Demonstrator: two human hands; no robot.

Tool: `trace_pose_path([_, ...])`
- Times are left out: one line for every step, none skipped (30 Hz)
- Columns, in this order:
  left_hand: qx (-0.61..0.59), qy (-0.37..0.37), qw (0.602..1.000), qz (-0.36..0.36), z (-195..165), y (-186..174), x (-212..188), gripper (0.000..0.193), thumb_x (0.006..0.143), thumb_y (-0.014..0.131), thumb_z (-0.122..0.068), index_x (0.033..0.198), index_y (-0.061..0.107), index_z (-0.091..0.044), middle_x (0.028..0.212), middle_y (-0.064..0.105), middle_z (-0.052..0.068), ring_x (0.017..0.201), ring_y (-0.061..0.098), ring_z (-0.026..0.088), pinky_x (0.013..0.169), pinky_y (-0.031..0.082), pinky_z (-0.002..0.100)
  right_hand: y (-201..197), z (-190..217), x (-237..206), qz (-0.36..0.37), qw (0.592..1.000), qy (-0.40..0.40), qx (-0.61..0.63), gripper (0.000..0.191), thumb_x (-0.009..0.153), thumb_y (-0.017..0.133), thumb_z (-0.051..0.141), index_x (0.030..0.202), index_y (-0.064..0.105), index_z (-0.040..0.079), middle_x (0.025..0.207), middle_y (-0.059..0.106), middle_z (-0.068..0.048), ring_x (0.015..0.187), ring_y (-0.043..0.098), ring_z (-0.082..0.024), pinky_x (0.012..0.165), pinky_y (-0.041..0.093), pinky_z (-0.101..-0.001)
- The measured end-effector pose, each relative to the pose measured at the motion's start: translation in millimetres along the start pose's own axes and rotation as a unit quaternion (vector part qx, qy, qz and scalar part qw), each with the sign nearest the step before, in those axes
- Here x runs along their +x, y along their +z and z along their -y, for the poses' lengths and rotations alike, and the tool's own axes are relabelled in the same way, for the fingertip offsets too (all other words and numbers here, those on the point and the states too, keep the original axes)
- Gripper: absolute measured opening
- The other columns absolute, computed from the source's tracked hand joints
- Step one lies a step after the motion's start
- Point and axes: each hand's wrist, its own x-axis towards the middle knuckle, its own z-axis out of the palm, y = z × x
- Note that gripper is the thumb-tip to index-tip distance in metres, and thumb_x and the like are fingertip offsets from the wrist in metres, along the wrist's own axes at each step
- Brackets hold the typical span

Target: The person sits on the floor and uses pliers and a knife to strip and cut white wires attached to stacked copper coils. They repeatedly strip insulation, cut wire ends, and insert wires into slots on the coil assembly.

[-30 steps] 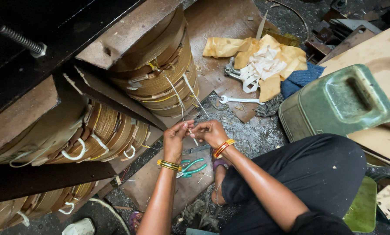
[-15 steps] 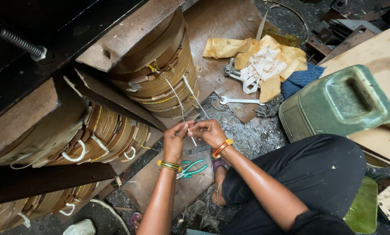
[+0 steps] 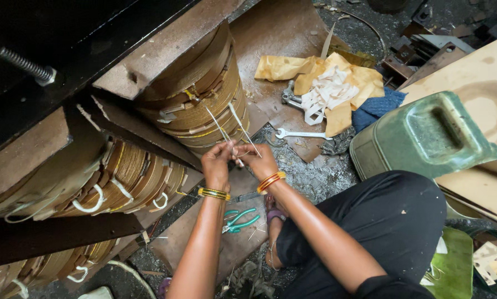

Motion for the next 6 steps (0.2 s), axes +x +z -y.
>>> trace_pose_path([-0.016, 0.000, 1.000, -0.010, -2.1, 3.0, 2.3, 0.015, 0.096, 0.073, -0.008, 0.106, 0.076, 0.003, 0.091, 0.075, 0.005, 0.071, 0.060, 0.007, 0.065, 0.049, 0.025, 0.5, -0.1, -0.8, -0.004, 1.000, -0.016, -0.016, 0.014, 0.090, 0.076, 0.009, 0.100, 0.078, -0.001, 0.088, 0.077, -0.006, 0.076, 0.069, -0.009, 0.069, 0.055, -0.0247])
trace_pose_path([-0.031, -0.001, 0.999, -0.020, -5.5, 5.8, 3.8, 0.015, 0.095, 0.075, -0.007, 0.105, 0.075, 0.004, 0.091, 0.074, 0.005, 0.072, 0.061, 0.007, 0.066, 0.049, 0.024, 1.6, -0.5, -2.1, -0.009, 0.999, -0.031, -0.032, 0.014, 0.087, 0.080, 0.006, 0.098, 0.076, -0.003, 0.087, 0.076, -0.007, 0.075, 0.069, -0.010, 0.069, 0.056, -0.0251])
trace_pose_path([-0.047, -0.002, 0.998, -0.029, -9.6, 9.0, 4.2, 0.015, 0.095, 0.078, -0.006, 0.105, 0.074, 0.005, 0.091, 0.073, 0.004, 0.073, 0.061, 0.006, 0.068, 0.049, 0.024, 1.9, -0.4, -2.3, -0.013, 0.998, -0.046, -0.048, 0.016, 0.084, 0.084, 0.004, 0.095, 0.075, -0.004, 0.086, 0.075, -0.008, 0.075, 0.070, -0.011, 0.069, 0.057, -0.0256])
trace_pose_path([-0.048, -0.004, 0.999, -0.020, -14.9, 13.1, 4.3, 0.017, 0.096, 0.078, -0.008, 0.106, 0.074, 0.005, 0.090, 0.073, 0.005, 0.072, 0.060, 0.007, 0.066, 0.047, 0.024, 1.1, 1.1, -0.8, -0.019, 0.997, -0.053, -0.049, 0.015, 0.084, 0.082, 0.003, 0.096, 0.076, -0.004, 0.086, 0.077, -0.007, 0.075, 0.071, -0.011, 0.069, 0.058, -0.0255])
trace_pose_path([-0.051, -0.006, 0.999, -0.012, -20.7, 17.0, 2.7, 0.018, 0.097, 0.079, -0.009, 0.107, 0.073, 0.005, 0.089, 0.072, 0.005, 0.070, 0.059, 0.007, 0.065, 0.046, 0.024, -0.2, 2.9, 0.5, -0.022, 0.997, -0.060, -0.050, 0.014, 0.085, 0.079, 0.003, 0.097, 0.077, -0.003, 0.087, 0.078, -0.007, 0.075, 0.071, -0.011, 0.070, 0.059, -0.0253])
trace_pose_path([-0.053, -0.009, 0.999, -0.005, -26.2, 19.0, -1.4, 0.020, 0.097, 0.079, -0.011, 0.108, 0.073, 0.005, 0.088, 0.072, 0.006, 0.069, 0.059, 0.008, 0.063, 0.044, 0.025, -0.8, 3.4, -0.2, -0.025, 0.996, -0.064, -0.051, 0.014, 0.085, 0.077, 0.003, 0.098, 0.078, -0.002, 0.087, 0.079, -0.007, 0.074, 0.072, -0.011, 0.070, 0.060, -0.0252])
